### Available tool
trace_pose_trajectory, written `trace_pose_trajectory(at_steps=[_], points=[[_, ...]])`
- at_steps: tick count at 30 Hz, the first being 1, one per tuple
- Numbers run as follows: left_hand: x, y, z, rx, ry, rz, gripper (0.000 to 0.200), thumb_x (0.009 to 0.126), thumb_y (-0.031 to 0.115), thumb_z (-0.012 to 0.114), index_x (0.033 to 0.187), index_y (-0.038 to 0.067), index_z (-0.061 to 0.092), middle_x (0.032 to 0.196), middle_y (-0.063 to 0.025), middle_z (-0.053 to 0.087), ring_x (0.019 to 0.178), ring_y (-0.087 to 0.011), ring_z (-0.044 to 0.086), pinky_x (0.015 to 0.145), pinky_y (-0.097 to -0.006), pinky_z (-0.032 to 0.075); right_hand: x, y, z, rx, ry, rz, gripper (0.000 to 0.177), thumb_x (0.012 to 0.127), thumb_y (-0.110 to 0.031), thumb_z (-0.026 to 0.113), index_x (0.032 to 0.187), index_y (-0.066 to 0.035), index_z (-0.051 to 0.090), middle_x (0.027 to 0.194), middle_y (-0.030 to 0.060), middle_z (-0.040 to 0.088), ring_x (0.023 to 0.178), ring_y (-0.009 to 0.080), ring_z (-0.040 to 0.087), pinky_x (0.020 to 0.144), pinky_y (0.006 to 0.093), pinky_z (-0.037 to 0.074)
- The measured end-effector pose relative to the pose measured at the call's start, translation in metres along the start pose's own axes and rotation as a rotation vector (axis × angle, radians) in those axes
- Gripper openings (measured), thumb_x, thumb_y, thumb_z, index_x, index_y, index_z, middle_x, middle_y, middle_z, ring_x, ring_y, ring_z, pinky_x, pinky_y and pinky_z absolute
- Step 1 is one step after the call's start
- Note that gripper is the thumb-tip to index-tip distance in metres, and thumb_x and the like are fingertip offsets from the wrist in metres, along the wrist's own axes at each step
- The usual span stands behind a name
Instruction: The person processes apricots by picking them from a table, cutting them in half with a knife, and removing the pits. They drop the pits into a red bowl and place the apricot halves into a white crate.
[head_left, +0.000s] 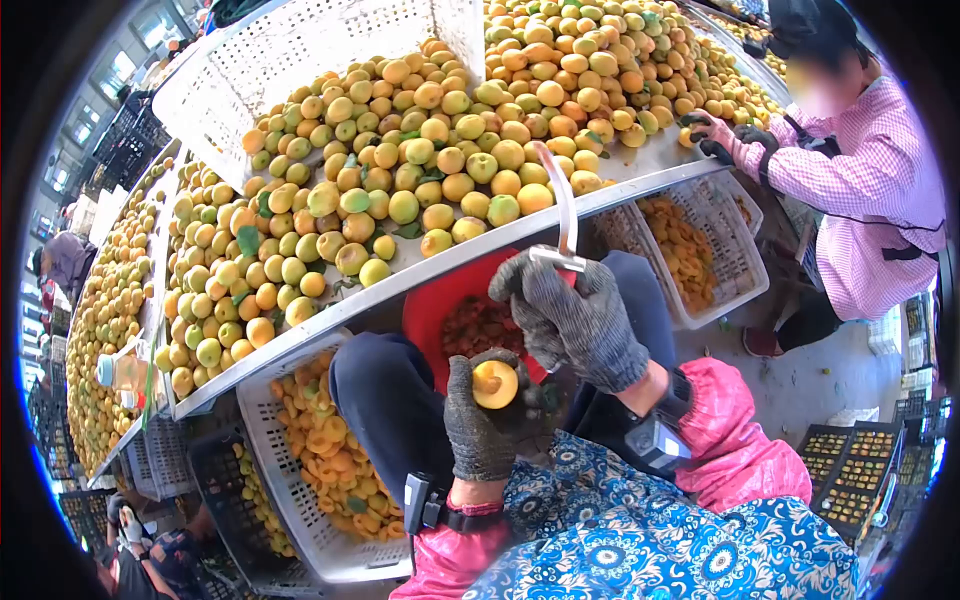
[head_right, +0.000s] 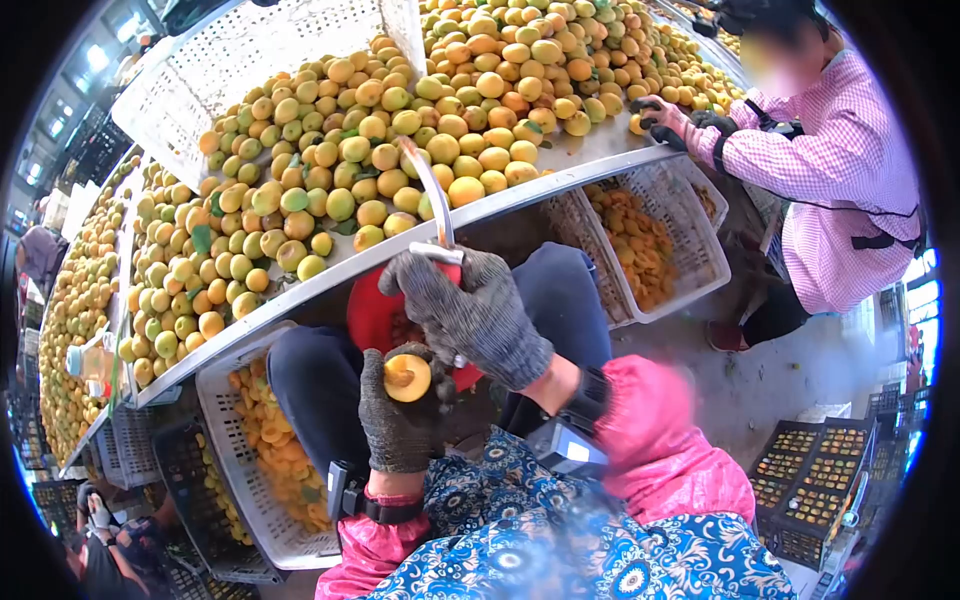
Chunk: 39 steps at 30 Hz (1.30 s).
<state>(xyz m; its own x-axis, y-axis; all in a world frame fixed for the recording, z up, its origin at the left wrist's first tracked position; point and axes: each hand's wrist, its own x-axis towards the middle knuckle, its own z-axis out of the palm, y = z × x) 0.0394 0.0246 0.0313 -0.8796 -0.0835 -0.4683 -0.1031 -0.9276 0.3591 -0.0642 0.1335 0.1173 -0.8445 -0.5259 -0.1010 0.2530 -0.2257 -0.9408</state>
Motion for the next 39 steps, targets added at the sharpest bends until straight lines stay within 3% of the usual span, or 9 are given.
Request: trace_pose_trajectory(at_steps=[7, 10, 13, 15, 19, 24, 33, 37, 39], points=[[-0.006, -0.019, 0.016, -0.166, 0.193, -0.067, 0.041, 0.095, 0.045, 0.045, 0.100, 0.006, 0.058, 0.086, -0.0114, 0.062, 0.070, -0.0243, 0.061, 0.058, -0.0347, 0.051, 0.005, 0.023, 0.018, 0.184, 0.280, -0.071, 0.033, 0.093, -0.035, 0.061, 0.082, -0.004, 0.063, 0.060, -0.0018, 0.053, 0.044, 0.0036, 0.044, 0.040, 0.0183, 0.034], [-0.006, -0.022, -0.001, -0.123, -0.207, -0.167, 0.038, 0.095, 0.042, 0.046, 0.101, 0.006, 0.058, 0.088, -0.0109, 0.062, 0.075, -0.0241, 0.061, 0.062, -0.0339, 0.052, 0.000, 0.025, 0.015, 0.263, 0.267, -0.020, 0.031, 0.092, -0.035, 0.062, 0.081, -0.006, 0.061, 0.060, -0.0014, 0.052, 0.043, 0.0056, 0.045, 0.039, 0.0195, 0.034], [-0.002, -0.029, 0.005, 0.347, 0.176, 0.193, 0.038, 0.095, 0.040, 0.045, 0.104, 0.005, 0.057, 0.091, -0.0110, 0.062, 0.081, -0.0241, 0.062, 0.066, -0.0330, 0.053, -0.001, 0.028, 0.008, 0.349, 0.217, 0.017, 0.029, 0.092, -0.034, 0.062, 0.083, -0.006, 0.060, 0.060, -0.0009, 0.052, 0.042, 0.0077, 0.046, 0.038, 0.0204, 0.034], [-0.001, -0.021, 0.009, -0.159, 0.037, -0.097, 0.029, 0.094, 0.030, 0.051, 0.106, 0.005, 0.057, 0.094, -0.0122, 0.063, 0.084, -0.0247, 0.063, 0.070, -0.0329, 0.054, 0.002, 0.031, 0.006, 0.254, 0.153, 0.077, 0.029, 0.092, -0.033, 0.062, 0.083, -0.006, 0.060, 0.060, -0.0012, 0.052, 0.044, 0.0070, 0.046, 0.039, 0.0198, 0.035], [0.001, -0.024, 0.002, -0.134, 0.046, -0.100, 0.023, 0.089, 0.016, 0.059, 0.108, 0.005, 0.057, 0.097, -0.0126, 0.064, 0.089, -0.0247, 0.065, 0.075, -0.0340, 0.054, 0.010, 0.042, 0.006, 0.044, -0.015, -0.028, 0.024, 0.090, -0.028, 0.067, 0.086, -0.005, 0.064, 0.068, -0.0008, 0.060, 0.055, 0.0039, 0.054, 0.046, 0.0176, 0.040], [0.001, -0.021, 0.006, 1.512, -0.084, 0.725, 0.028, 0.083, 0.008, 0.060, 0.110, 0.002, 0.058, 0.096, -0.0130, 0.067, 0.088, -0.0244, 0.067, 0.078, -0.0331, 0.052, 0.020, 0.056, 0.001, 0.345, 0.115, 0.259, 0.014, 0.091, -0.020, 0.065, 0.092, -0.007, 0.065, 0.075, -0.0015, 0.062, 0.061, 0.0059, 0.058, 0.051, 0.0184, 0.046], [0.038, -0.038, -0.028, 1.723, 0.098, 0.941, 0.026, 0.084, 0.011, 0.061, 0.108, 0.001, 0.062, 0.083, -0.0101, 0.069, 0.073, -0.0234, 0.068, 0.064, -0.0339, 0.050, 0.037, 0.063, -0.012, 0.464, 0.257, 0.316, 0.016, 0.091, -0.025, 0.064, 0.093, -0.009, 0.065, 0.069, -0.0020, 0.059, 0.047, 0.0072, 0.052, 0.037, 0.0211, 0.038], [0.054, -0.038, -0.033, 1.500, 0.022, 0.621, 0.029, 0.090, 0.018, 0.054, 0.113, 0.002, 0.060, 0.094, -0.0090, 0.069, 0.082, -0.0217, 0.067, 0.073, -0.0335, 0.052, 0.045, 0.077, -0.017, 0.338, 0.217, 0.131, 0.017, 0.092, -0.025, 0.063, 0.095, -0.008, 0.065, 0.069, -0.0016, 0.059, 0.053, 0.0087, 0.056, 0.044, 0.0217, 0.043], [0.059, -0.040, -0.036, 0.494, 0.034, 0.229, 0.030, 0.083, 0.011, 0.059, 0.111, 0.002, 0.060, 0.091, -0.0119, 0.068, 0.083, -0.0300, 0.066, 0.073, -0.0370, 0.052, 0.044, 0.076, -0.012, 0.243, 0.178, 0.111, 0.018, 0.091, -0.025, 0.064, 0.092, -0.007, 0.064, 0.069, -0.0012, 0.059, 0.056, 0.0079, 0.056, 0.049, 0.0222, 0.045]])
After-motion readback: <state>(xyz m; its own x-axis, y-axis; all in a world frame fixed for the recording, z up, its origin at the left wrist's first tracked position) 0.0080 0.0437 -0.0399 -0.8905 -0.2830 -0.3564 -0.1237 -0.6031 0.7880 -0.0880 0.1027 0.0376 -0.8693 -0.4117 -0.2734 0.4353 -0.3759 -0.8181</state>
